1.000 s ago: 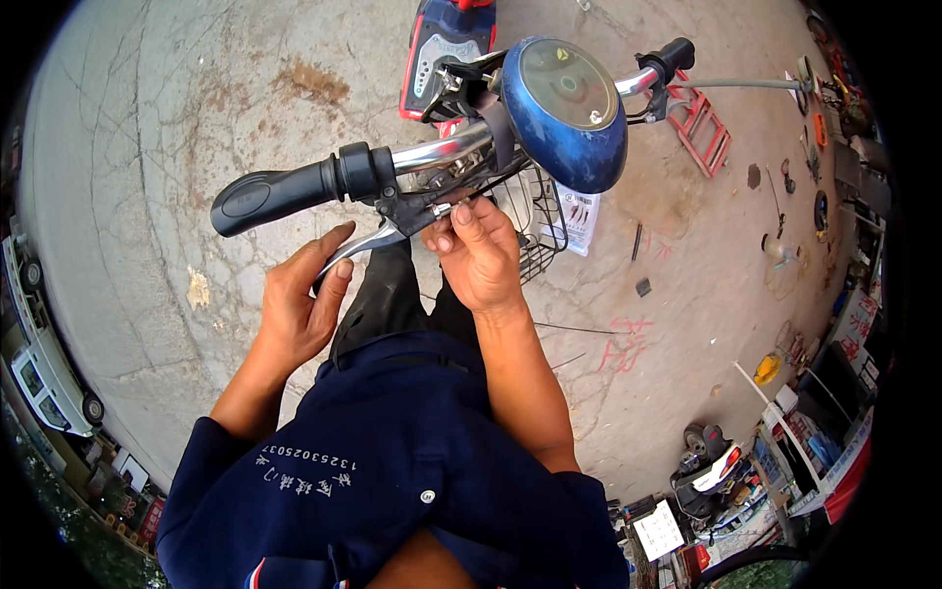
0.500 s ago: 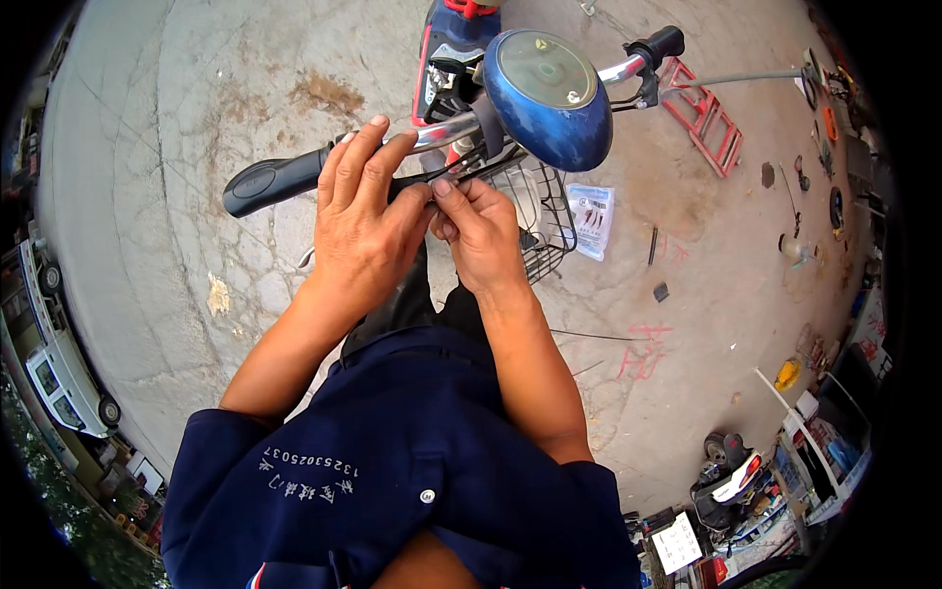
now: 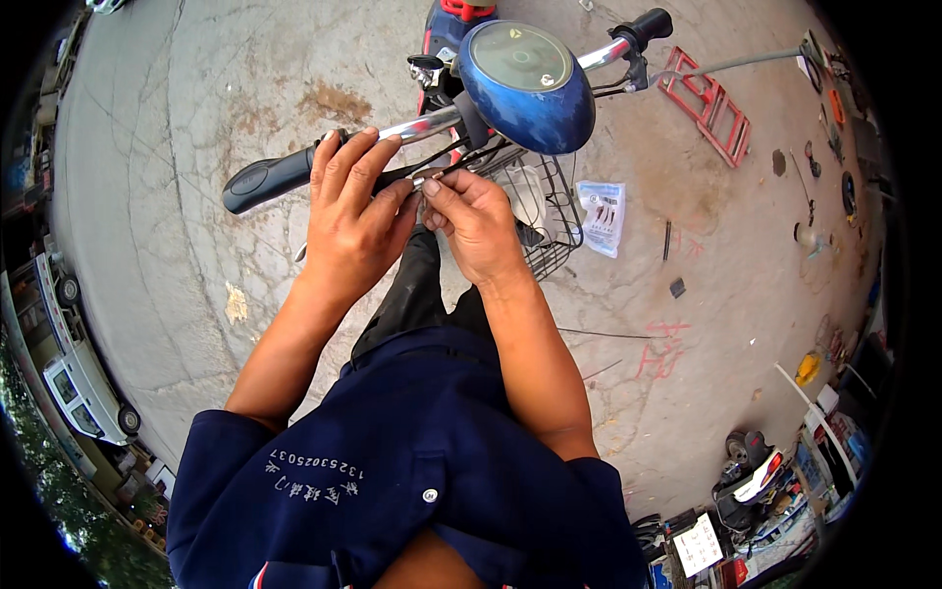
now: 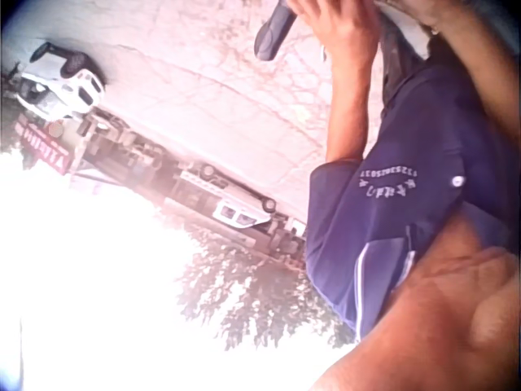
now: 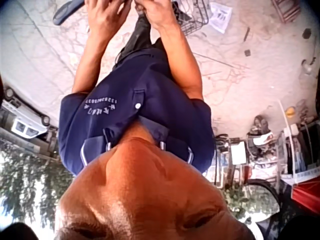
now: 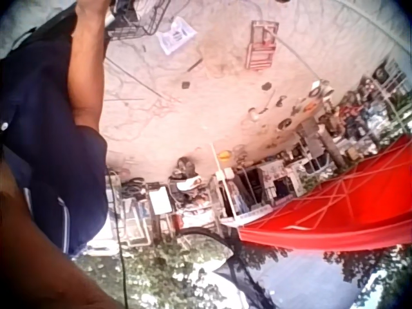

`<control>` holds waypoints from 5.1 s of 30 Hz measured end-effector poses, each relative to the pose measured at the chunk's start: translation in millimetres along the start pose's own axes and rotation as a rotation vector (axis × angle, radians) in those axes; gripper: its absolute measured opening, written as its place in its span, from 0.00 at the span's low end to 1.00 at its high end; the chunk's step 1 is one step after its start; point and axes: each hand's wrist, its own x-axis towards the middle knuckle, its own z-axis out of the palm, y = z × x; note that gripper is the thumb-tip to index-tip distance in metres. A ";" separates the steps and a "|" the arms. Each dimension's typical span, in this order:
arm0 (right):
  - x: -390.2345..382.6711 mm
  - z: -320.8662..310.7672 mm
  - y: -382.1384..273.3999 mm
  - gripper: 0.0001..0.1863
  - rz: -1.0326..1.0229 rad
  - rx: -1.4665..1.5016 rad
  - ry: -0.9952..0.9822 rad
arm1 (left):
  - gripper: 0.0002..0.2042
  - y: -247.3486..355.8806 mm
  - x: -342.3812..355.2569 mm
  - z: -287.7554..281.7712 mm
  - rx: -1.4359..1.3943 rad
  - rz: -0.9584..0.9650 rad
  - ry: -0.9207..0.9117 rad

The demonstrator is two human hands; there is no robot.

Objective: The person adjusts the brake cable at the handlebar, then routes and secures the cable along the frame. They attach the cable to the front wheel brake mechanism and tighten the connection.

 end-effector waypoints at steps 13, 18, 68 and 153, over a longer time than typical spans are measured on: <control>3.3 3.7 2.7 0.10 -0.006 0.015 0.014 | 0.09 -0.1 0.6 0.6 -0.009 -0.013 -0.012; 2.3 4.7 4.5 0.10 -0.020 0.020 0.026 | 0.09 -1.6 -1.3 0.2 -0.003 0.013 0.000; -6.5 27.8 16.3 0.04 -0.117 0.054 0.050 | 0.14 -50.4 -87.1 -39.0 -0.550 -0.563 -0.155; -333.6 -396.0 -149.1 0.11 -0.716 0.444 1.226 | 0.18 33.4 -487.2 189.1 -0.745 -1.362 -0.587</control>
